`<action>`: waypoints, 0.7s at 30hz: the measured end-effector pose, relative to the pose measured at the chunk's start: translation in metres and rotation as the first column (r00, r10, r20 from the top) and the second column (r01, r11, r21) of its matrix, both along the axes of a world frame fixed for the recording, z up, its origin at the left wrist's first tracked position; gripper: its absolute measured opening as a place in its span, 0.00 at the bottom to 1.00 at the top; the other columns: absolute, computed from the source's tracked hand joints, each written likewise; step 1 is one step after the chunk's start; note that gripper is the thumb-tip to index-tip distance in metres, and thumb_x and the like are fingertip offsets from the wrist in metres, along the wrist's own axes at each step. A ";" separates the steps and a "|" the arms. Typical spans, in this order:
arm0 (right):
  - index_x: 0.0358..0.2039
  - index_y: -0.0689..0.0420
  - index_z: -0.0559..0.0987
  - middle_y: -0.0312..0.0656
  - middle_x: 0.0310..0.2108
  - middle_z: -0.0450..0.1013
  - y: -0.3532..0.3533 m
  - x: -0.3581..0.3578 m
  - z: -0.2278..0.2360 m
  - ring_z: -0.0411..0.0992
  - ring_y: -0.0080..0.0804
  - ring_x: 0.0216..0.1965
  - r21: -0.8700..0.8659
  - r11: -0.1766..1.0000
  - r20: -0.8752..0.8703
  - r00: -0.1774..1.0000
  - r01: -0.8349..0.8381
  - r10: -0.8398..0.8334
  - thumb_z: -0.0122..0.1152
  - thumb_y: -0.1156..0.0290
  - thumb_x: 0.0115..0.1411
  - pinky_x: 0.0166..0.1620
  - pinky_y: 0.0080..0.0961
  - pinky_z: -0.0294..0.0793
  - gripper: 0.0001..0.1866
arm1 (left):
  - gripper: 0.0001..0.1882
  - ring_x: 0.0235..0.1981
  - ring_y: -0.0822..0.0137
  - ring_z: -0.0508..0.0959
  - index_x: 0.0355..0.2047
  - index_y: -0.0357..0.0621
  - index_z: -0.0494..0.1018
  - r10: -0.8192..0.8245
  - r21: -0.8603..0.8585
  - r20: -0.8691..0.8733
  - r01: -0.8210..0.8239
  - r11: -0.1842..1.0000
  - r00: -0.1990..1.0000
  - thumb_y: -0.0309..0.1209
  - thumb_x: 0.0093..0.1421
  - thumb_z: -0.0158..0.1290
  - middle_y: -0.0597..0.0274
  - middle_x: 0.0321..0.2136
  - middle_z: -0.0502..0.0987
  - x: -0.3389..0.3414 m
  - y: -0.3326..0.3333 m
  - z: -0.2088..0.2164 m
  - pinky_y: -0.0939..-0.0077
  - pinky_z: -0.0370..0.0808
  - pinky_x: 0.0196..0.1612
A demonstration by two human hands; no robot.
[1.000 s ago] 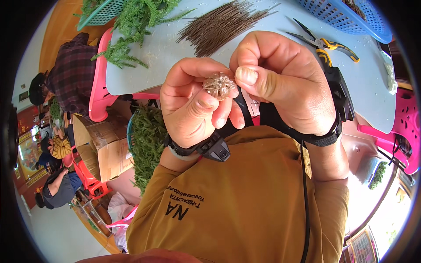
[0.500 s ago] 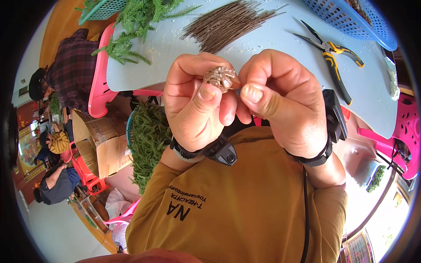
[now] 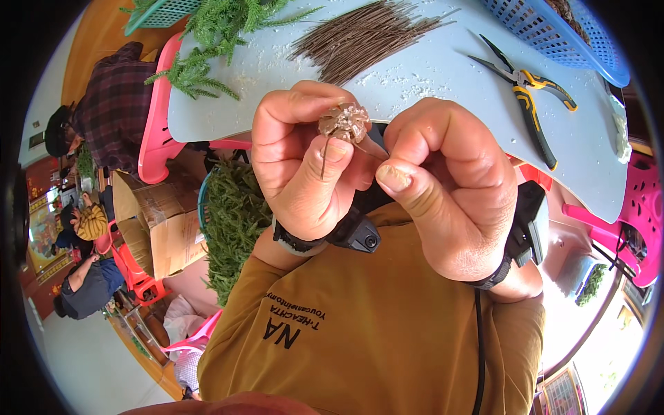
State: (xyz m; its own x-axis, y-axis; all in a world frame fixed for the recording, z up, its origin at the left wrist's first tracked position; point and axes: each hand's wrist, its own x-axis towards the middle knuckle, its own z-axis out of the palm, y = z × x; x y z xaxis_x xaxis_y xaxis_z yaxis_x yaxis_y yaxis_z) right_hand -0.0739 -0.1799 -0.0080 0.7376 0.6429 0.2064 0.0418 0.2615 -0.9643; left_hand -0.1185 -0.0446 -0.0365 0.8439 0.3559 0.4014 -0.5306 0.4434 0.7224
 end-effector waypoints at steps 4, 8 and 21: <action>0.29 0.60 0.66 0.39 0.30 0.63 0.002 -0.003 0.008 0.62 0.24 0.29 -0.115 0.990 0.077 0.994 0.086 -0.077 0.56 0.73 0.56 0.34 0.21 0.65 0.08 | 0.13 0.22 0.74 0.69 0.41 0.35 0.61 -0.062 0.058 -0.013 0.063 0.996 0.998 0.22 0.56 0.49 0.51 0.33 0.68 0.001 0.005 0.000 0.86 0.68 0.19; 0.29 0.61 0.68 0.41 0.30 0.65 -0.001 0.003 0.012 0.64 0.25 0.30 -0.196 0.974 0.416 0.909 0.110 -0.019 0.56 0.79 0.54 0.35 0.21 0.66 0.06 | 0.15 0.23 0.79 0.71 0.41 0.34 0.62 -0.062 0.016 0.039 0.061 0.998 0.997 0.19 0.55 0.52 0.59 0.31 0.70 0.001 0.004 -0.003 0.89 0.69 0.23; 0.28 0.63 0.70 0.41 0.27 0.67 -0.003 0.006 0.014 0.65 0.27 0.30 -0.171 0.971 0.471 0.880 0.165 -0.066 0.56 0.87 0.49 0.33 0.20 0.66 0.07 | 0.15 0.26 0.77 0.72 0.43 0.32 0.64 -0.225 0.043 0.027 0.224 0.974 0.974 0.19 0.55 0.51 0.61 0.29 0.70 0.004 0.009 -0.001 0.86 0.71 0.28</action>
